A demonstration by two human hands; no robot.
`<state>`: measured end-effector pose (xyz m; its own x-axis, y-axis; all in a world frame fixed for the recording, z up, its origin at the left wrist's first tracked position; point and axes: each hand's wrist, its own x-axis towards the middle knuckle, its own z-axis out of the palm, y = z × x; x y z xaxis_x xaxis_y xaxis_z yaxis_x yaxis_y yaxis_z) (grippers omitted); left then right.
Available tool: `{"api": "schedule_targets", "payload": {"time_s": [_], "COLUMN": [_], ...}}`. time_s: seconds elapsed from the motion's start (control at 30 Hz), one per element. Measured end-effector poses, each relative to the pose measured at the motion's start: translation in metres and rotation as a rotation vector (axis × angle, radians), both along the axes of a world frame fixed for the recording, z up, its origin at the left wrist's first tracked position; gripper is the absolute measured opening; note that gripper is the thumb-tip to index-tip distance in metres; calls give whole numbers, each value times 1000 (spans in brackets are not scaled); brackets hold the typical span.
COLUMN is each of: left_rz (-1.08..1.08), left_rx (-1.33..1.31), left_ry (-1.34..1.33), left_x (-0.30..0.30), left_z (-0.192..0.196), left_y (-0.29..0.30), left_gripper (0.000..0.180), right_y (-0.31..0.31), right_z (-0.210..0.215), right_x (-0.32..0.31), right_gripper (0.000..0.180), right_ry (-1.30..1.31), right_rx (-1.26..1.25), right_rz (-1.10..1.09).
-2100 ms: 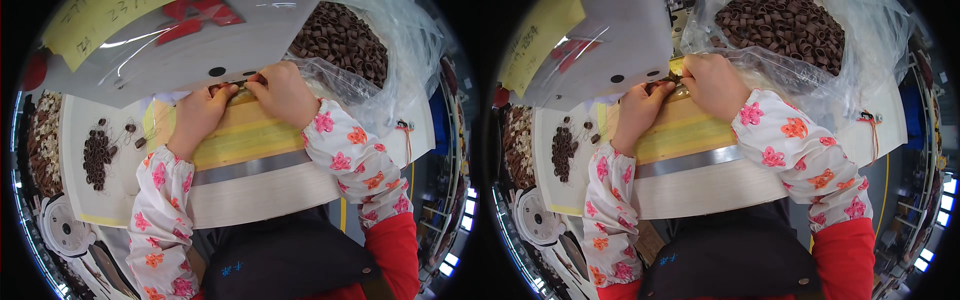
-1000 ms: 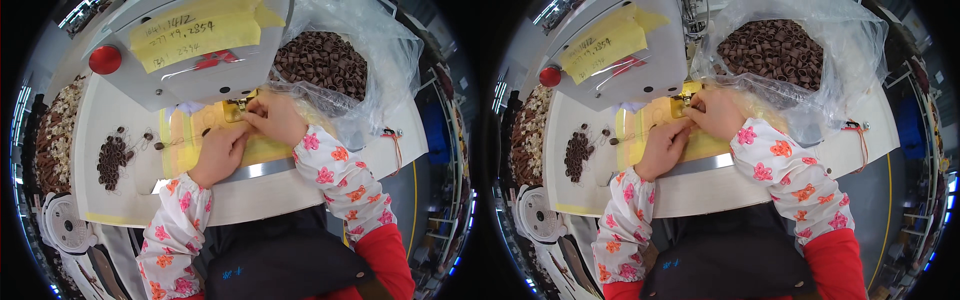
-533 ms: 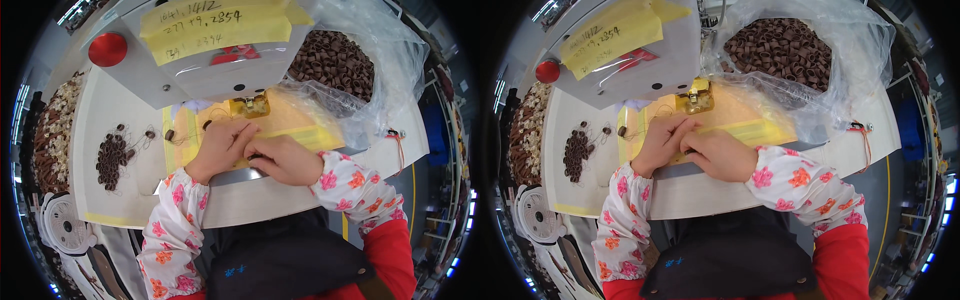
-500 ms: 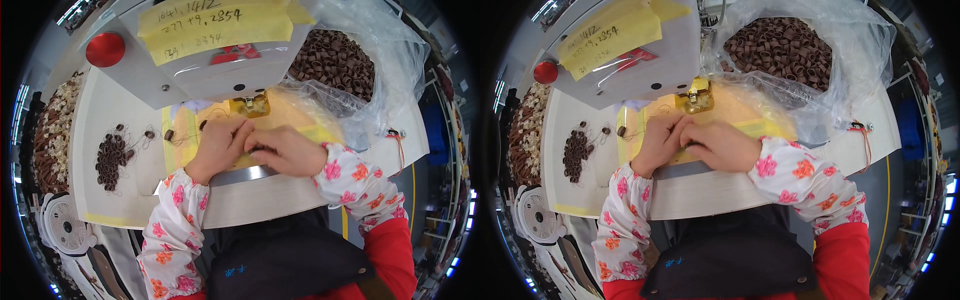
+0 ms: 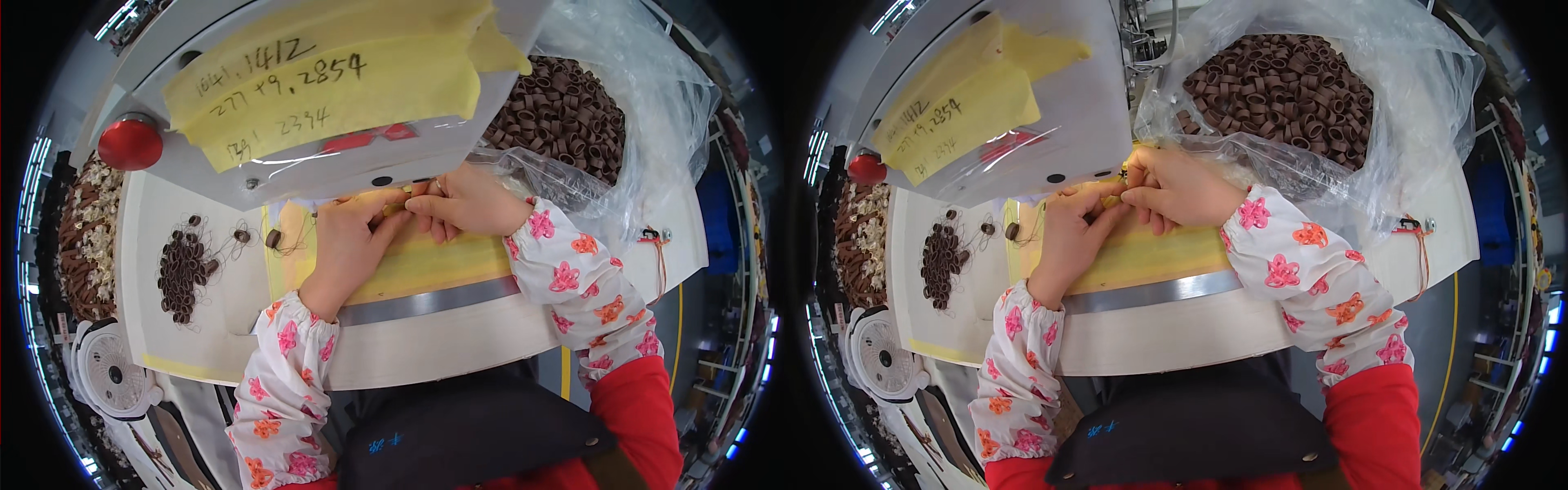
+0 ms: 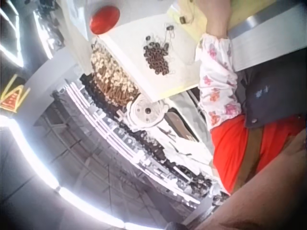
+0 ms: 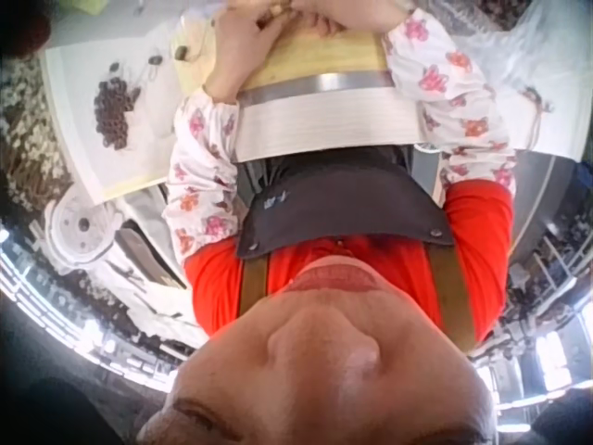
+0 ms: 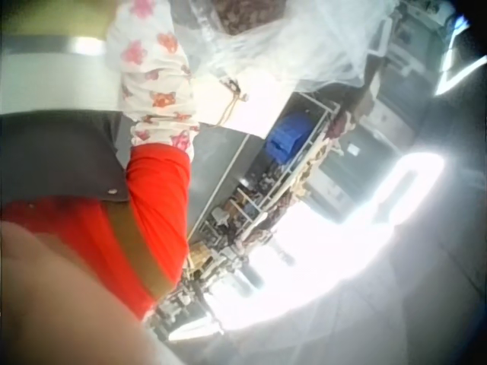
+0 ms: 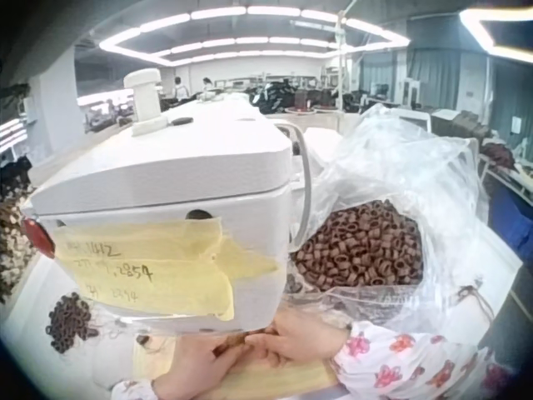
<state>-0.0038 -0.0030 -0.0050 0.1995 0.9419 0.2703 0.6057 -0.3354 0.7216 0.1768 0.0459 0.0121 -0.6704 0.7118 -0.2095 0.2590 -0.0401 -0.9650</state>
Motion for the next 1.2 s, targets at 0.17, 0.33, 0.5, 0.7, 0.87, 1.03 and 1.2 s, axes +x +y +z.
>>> {"api": "schedule_targets", "payload": {"time_s": [0.17,0.33,0.5,0.7,0.87,1.03,1.2], "left_rz": [19,33,69,159,164,157,126], "left_rx": [-49,32,16,-34,24,22,66], "left_ry": [71,93,20,91,10,47,2], "left_x": [2,2,4,3,2,1,0], "left_z": [2,1,-5,-7,-14,-12,-19], "left_y": [1,2,8,15,16,17,22], "left_gripper": [16,14,20,31,38,40,39], "right_y": [-3,-15,-14,-14,-14,-13,-11], "right_z": [2,15,-23,-24,-25,-27,-31], "right_x": [-3,-11,-7,-6,-8,-9,-10], "right_gripper": [13,9,7,6,6,7,9], "right_ry": [8,-210,-33,-117,-123,-151,-170], "right_rx": [-38,145,852,833,830,875,911], "right_rz": [-65,-195,-328,-391,-425,-411,-405]}}
